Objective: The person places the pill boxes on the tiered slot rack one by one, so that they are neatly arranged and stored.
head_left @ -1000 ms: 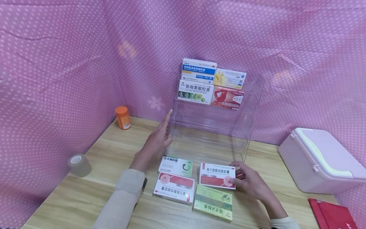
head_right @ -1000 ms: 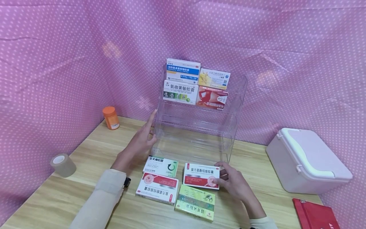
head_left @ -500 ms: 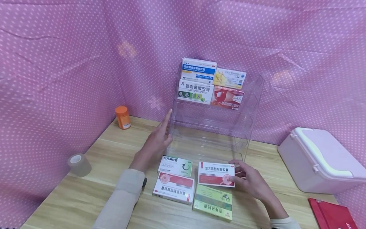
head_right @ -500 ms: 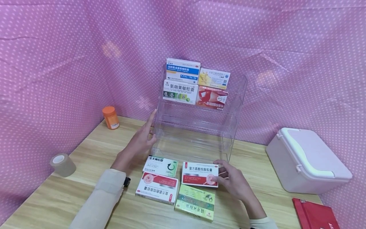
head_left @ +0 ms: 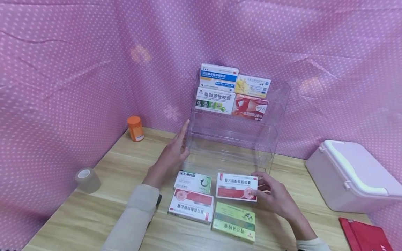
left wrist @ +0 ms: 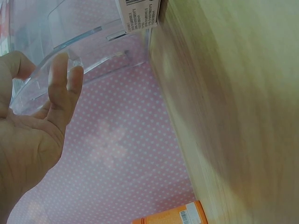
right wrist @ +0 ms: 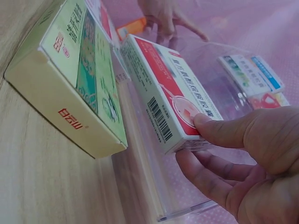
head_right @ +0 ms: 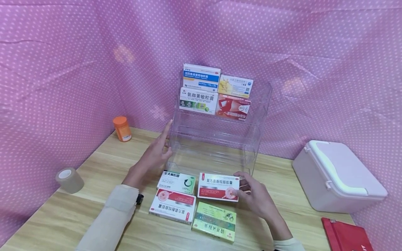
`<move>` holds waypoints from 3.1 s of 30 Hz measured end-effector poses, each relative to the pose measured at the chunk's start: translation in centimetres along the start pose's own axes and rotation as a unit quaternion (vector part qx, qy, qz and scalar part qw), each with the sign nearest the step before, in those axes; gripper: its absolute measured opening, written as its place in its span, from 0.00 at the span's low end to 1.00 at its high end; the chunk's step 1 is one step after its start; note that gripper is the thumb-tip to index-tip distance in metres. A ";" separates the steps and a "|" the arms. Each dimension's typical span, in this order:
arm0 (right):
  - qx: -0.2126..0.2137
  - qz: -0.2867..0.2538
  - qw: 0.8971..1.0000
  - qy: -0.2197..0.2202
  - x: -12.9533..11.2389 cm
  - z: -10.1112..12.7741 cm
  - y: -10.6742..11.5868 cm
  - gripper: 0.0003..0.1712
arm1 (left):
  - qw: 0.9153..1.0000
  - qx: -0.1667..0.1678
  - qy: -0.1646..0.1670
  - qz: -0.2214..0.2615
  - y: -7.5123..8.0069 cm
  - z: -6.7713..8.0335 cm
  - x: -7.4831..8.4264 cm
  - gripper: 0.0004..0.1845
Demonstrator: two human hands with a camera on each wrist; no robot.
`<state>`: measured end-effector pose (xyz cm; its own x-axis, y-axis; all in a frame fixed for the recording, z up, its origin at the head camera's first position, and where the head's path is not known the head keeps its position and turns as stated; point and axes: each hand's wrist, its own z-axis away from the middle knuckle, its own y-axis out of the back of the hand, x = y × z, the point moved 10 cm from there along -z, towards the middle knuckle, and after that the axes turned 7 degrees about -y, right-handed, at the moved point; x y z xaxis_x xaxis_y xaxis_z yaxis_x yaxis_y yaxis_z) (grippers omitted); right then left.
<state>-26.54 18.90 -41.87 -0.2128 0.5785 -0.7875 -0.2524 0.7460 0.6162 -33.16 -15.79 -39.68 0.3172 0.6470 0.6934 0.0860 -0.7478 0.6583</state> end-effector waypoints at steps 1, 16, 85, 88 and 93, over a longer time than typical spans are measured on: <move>0.004 0.000 1.000 0.004 -0.2 0.0 0.1 0.33 | 1.000 0.000 0.001 0.000 0.0 0.0 0.0 0.62; 0.096 0.006 0.994 0.043 -3.0 -0.5 2.1 0.34 | 1.000 -0.001 0.002 0.007 0.1 0.2 -0.1 0.62; 0.256 -0.007 0.964 0.076 -11.2 -14.4 5.0 0.33 | 1.000 -0.002 0.010 0.020 -0.1 0.1 -0.2 0.61; 0.267 -0.001 0.961 0.078 -11.2 -14.4 5.0 0.33 | 1.000 -0.004 0.010 0.023 -0.2 0.1 -0.2 0.60; 0.273 0.031 0.958 0.083 -11.4 -14.4 4.4 0.31 | 1.000 -0.003 0.001 0.017 -0.1 0.1 -0.1 0.60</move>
<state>-38.85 10.85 -30.03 -0.3706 0.6009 -0.7082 0.2866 0.7993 0.5282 -33.09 -15.85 -39.85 0.3187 0.6216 0.7156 0.0696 -0.7683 0.6364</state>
